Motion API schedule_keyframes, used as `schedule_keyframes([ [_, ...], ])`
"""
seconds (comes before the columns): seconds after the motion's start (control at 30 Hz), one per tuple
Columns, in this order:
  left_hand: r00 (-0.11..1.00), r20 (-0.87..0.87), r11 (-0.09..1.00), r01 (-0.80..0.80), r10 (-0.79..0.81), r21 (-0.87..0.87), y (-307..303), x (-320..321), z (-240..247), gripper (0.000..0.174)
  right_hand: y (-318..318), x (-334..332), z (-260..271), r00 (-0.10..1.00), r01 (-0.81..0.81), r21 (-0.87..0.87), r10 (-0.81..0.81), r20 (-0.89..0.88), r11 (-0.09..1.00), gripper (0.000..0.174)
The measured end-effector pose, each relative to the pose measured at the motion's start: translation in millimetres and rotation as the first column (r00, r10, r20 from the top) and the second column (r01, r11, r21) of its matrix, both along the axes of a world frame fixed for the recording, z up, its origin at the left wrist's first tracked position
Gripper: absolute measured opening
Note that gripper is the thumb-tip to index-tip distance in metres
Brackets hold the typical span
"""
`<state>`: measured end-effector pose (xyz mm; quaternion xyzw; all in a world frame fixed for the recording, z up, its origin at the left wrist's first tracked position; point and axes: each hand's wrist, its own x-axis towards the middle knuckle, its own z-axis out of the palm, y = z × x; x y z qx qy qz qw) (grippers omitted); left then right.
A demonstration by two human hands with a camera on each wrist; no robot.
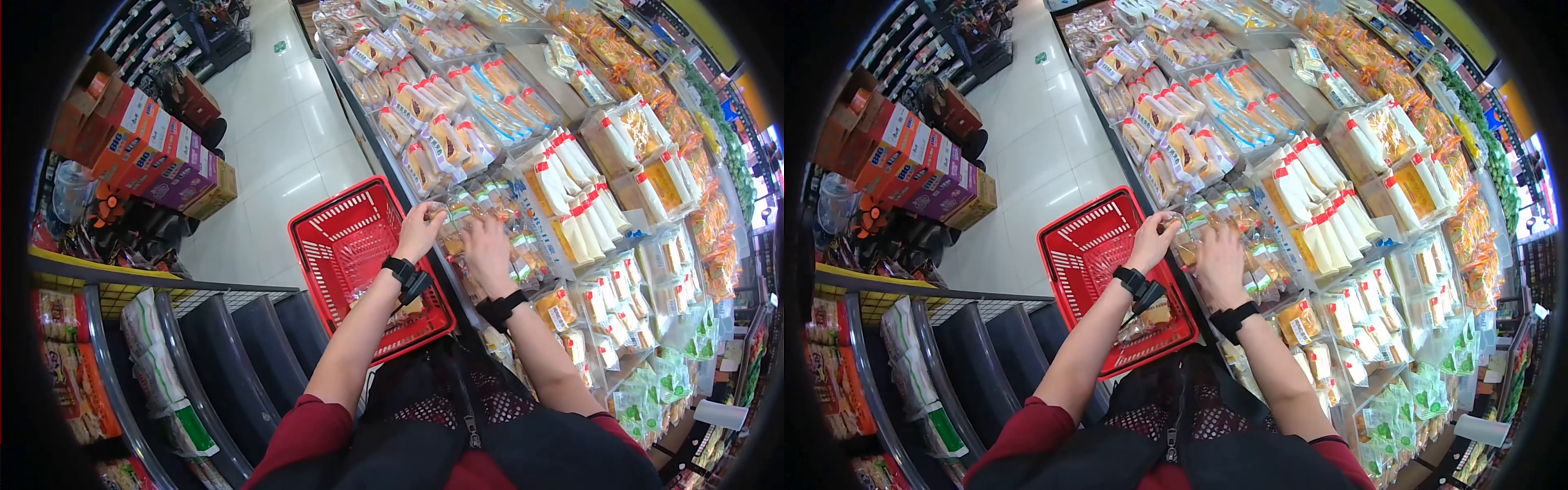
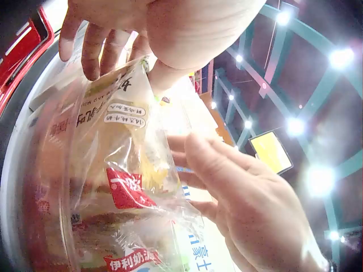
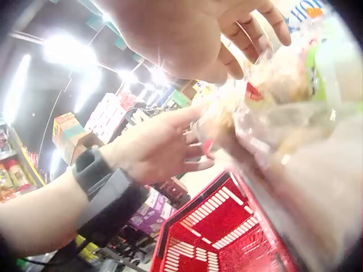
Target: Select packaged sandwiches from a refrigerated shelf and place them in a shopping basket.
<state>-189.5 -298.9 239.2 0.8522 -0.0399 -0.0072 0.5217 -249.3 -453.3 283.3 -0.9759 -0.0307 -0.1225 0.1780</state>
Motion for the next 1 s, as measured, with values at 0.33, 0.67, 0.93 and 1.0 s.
schedule_keyframes([
  [0.33, 0.999, -0.023, 0.999, -0.048, 0.048, 0.003, -5.8, 4.0, -11.9, 0.035, -29.5, 4.4, -5.7, 0.977, -0.074, 0.077, 0.088, -0.196, 0.994, 0.021],
  [0.67, 0.994, -0.029, 0.985, -0.1, 0.105, 0.144, -9.8, 13.0, -13.3, 0.039, -24.7, 13.2, -14.7, 0.996, -0.086, 0.072, 0.083, 0.035, 0.994, 0.017],
  [0.93, 0.996, 0.033, 0.98, -0.092, 0.088, 0.175, -11.3, 2.2, -12.6, 0.04, -21.4, 10.9, -15.4, 0.993, -0.117, -0.03, 0.117, 0.002, 0.993, 0.018],
  [1.0, 0.996, 0.041, 0.979, -0.086, 0.08, 0.183, -11.2, -1.6, -14.4, 0.04, -20.9, 6.1, -14.0, 0.993, -0.113, -0.026, 0.112, -0.036, 0.993, 0.018],
])
